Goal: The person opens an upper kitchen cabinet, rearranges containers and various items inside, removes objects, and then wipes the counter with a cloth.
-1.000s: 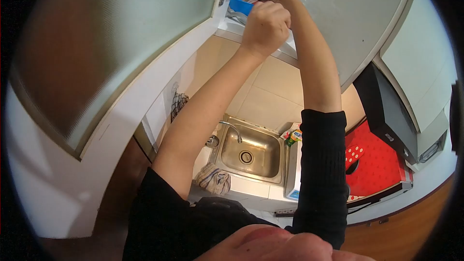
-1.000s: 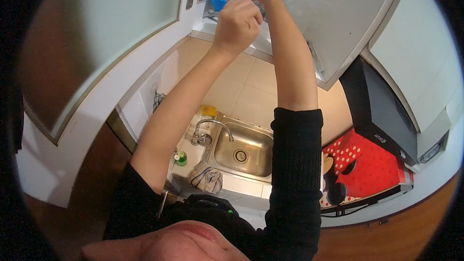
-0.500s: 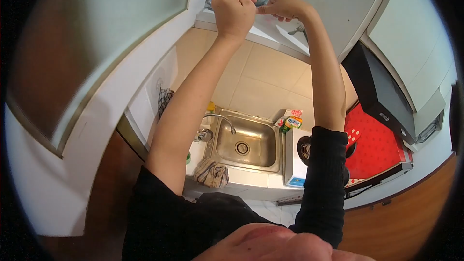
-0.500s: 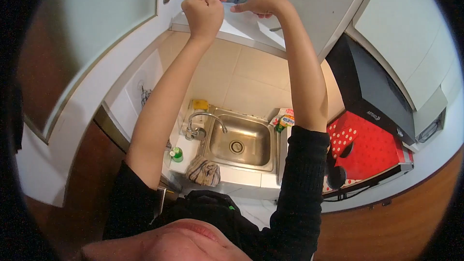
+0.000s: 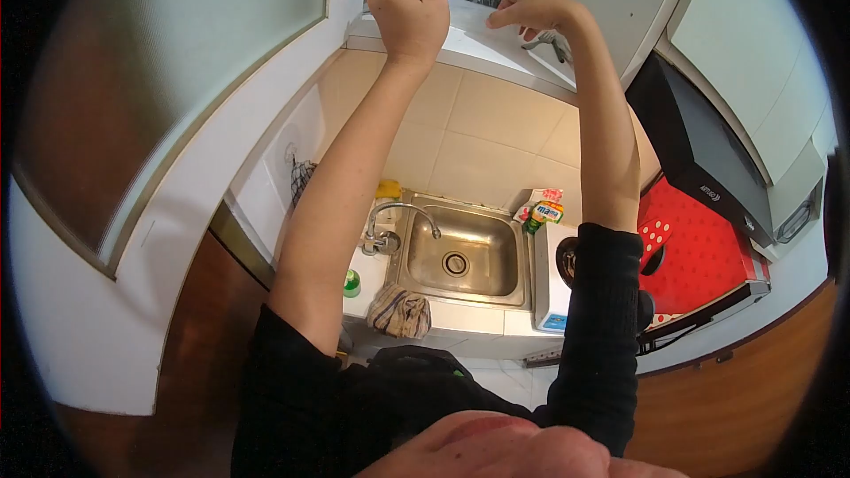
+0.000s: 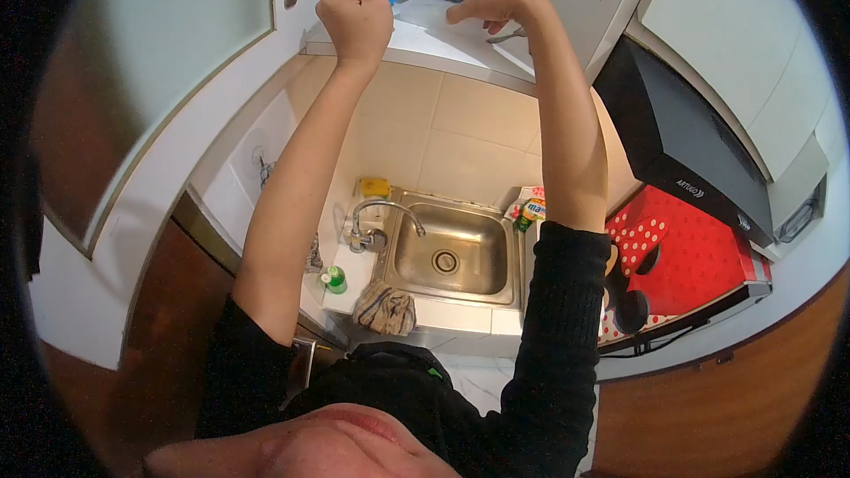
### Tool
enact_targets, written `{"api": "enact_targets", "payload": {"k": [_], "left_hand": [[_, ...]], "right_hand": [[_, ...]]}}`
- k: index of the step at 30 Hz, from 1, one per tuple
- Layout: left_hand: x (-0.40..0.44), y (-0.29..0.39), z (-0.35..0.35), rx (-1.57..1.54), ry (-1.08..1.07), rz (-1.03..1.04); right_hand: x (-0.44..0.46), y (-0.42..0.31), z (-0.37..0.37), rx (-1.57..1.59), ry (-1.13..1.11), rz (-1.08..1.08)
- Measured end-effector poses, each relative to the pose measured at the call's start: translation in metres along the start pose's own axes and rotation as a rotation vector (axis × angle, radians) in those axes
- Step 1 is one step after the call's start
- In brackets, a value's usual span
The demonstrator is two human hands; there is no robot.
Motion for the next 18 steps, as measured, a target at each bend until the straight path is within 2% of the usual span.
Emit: {"api": "enact_targets", "payload": {"k": [3,7,10,12,18], "left_hand": [[0.0,-0.006,0.005,-0.092,0.083,0.055],[-0.001,-0.001,0.004,-0.103,0.085,0.077],[-0.001,-0.001,0.004,-0.087,0.065,0.043],[-0.001,0.002,0.002,-0.052,0.041,0.002],[-0.001,0.007,-0.004,0.067,0.078,0.074]], "right_hand": [[-0.009,-0.005,-0.029,0.106,0.119,-0.068],[-0.017,-0.031,-0.06,0.21,0.301,-0.113],[0.027,-0.047,-0.058,0.31,0.337,-0.258],[0.07,-0.051,-0.045,0.372,0.322,-0.28],[0.137,-0.074,-0.004,0.042,0.36,-0.274]]}}
Point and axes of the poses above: each hand's wrist, its own x-axis towards the middle knuckle, its own z-axis out of the palm, y = z × x, the point moved 9 cm from there along x, towards the middle knuckle, and after that the axes turned 13 degrees about x, right-handed, at the moved point
